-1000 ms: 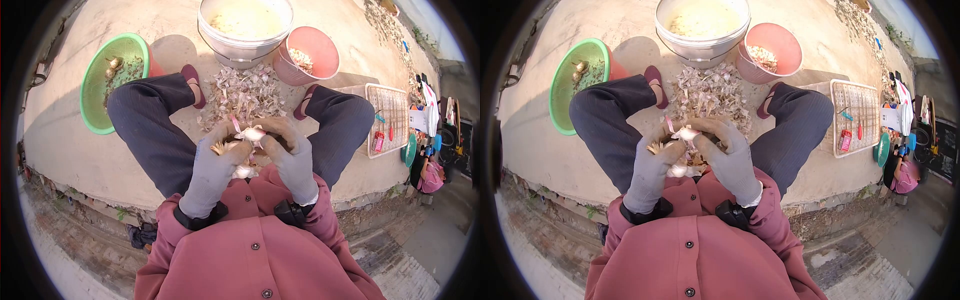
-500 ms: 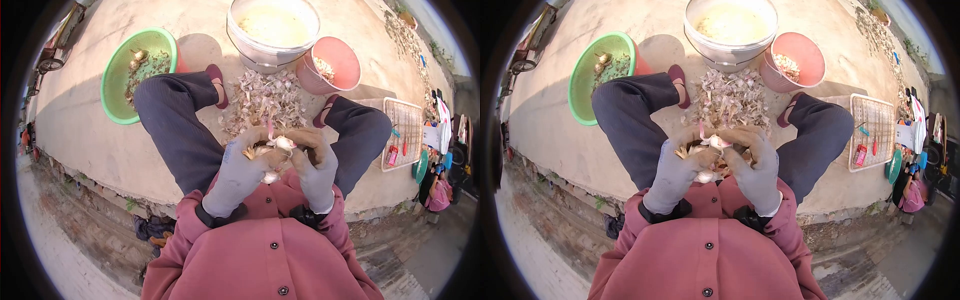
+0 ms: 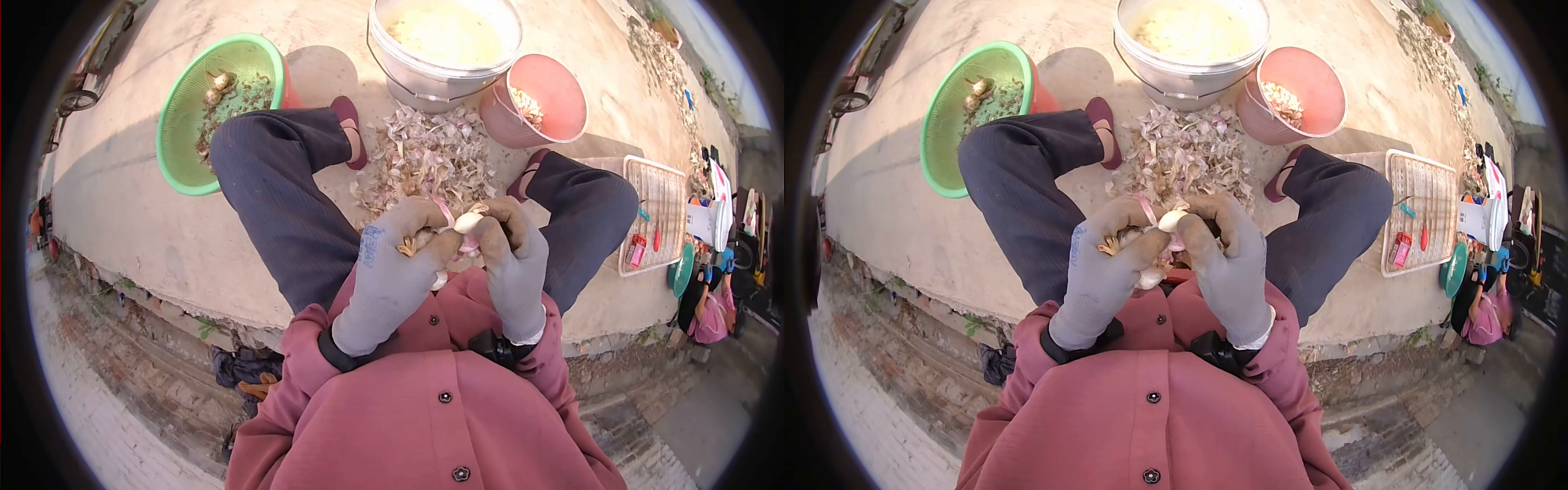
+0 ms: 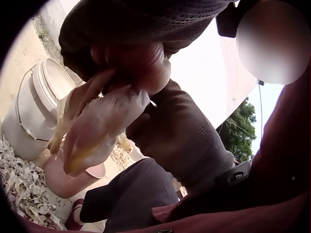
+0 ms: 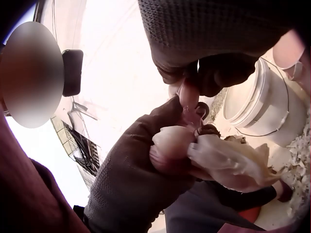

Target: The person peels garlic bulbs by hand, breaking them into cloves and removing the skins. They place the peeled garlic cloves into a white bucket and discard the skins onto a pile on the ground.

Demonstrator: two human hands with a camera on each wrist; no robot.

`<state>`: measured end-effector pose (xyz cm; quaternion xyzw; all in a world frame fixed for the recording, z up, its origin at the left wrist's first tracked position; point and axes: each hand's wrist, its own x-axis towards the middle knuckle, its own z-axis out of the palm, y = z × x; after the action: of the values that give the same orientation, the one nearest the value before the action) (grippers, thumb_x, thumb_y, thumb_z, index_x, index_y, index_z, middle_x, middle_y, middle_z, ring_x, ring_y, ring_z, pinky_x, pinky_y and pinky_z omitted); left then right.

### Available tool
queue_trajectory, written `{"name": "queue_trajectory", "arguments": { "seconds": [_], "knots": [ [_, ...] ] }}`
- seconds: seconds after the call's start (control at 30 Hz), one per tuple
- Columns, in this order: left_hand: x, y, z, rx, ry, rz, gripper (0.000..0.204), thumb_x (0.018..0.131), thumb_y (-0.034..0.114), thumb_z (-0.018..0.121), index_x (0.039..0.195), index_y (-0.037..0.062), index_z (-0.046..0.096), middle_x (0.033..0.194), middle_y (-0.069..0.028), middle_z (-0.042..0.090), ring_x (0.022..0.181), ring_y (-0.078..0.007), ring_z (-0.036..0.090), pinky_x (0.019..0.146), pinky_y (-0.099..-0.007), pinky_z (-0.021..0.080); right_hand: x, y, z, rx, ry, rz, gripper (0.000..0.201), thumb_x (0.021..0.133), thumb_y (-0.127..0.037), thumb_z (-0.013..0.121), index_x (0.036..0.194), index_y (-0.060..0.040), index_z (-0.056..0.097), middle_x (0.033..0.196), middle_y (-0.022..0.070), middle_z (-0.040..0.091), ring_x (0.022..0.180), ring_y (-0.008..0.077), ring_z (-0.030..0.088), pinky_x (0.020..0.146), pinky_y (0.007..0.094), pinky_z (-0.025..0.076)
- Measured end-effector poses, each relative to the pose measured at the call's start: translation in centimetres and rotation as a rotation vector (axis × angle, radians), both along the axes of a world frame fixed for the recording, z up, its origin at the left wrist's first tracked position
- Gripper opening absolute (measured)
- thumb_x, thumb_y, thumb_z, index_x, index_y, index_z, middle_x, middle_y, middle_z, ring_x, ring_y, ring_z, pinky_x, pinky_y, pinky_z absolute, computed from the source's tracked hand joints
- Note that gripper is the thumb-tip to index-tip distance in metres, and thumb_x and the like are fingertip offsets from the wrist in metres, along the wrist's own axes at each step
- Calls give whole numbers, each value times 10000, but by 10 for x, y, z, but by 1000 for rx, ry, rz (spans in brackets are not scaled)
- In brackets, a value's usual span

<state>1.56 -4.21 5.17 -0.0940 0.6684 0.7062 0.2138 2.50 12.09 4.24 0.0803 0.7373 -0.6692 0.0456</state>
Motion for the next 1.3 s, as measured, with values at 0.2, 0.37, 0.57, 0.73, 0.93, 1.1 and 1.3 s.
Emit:
{"name": "queue_trajectory", "arguments": {
  "seconds": [0.2, 0.37, 0.57, 0.73, 0.93, 1.1, 1.3],
  "knots": [
    [5, 5, -18, -158, 191, -51, 136, 812, 81, 697, 909, -2, 653, 807, -128, 614, 747, -246, 625, 661, -352, 471, -14, 15, -1, 29, -275, 158, 176, 959, -109, 580, 1042, 22, 664, 866, 58, 647, 746, 100, 574, 662, 270, 475],
    [6, 11, -18, -136, 93, -9, 143, 802, 86, 699, 905, -3, 653, 816, -138, 622, 753, -280, 624, 691, -373, 480, -13, 0, -13, 269, 106, 110, 200, 957, -135, 578, 1051, 16, 670, 834, 111, 634, 712, 153, 577, 652, 301, 472],
    [4, 8, -20, -269, 233, -66, 130, 874, 39, 654, 972, -40, 687, 821, -34, 645, 655, -80, 585, 586, -245, 465, -12, -2, -20, 75, -60, 140, 235, 995, -172, 561, 1129, 4, 641, 913, 70, 621, 721, 142, 566, 648, 287, 466],
    [4, 9, -12, -51, 62, 39, 166, 898, 89, 677, 994, -46, 695, 872, -35, 673, 760, -76, 604, 677, -241, 487, -20, 20, -57, -1063, -471, -269, 284, 1040, -269, 503, 1114, -2, 565, 896, 28, 554, 653, 106, 469, 616, 265, 433],
    [-2, 2, -11, 196, -38, 180, 181, 898, 92, 680, 1035, -27, 680, 859, -16, 647, 752, -73, 591, 652, -255, 487, 0, 21, -23, -416, -305, 86, 319, 1030, -245, 475, 1184, 16, 574, 994, 71, 617, 781, 90, 568, 711, 263, 469],
    [-4, 0, -14, 69, -9, 81, 199, 903, 94, 673, 1057, -31, 668, 862, -25, 641, 755, -75, 580, 667, -250, 485, 3, 6, -4, -187, -248, 128, 315, 993, -178, 572, 1231, 23, 614, 958, 40, 658, 878, 83, 603, 763, 251, 498],
    [-2, 6, -13, -41, 178, 45, 409, 844, 99, 685, 1236, -10, 650, 948, -23, 633, 873, -92, 585, 778, -249, 491, -4, 19, -4, -238, -443, 94, 245, 992, -201, 555, 1110, -7, 647, 849, -1, 618, 732, 60, 549, 658, 219, 439]
  ]
}}
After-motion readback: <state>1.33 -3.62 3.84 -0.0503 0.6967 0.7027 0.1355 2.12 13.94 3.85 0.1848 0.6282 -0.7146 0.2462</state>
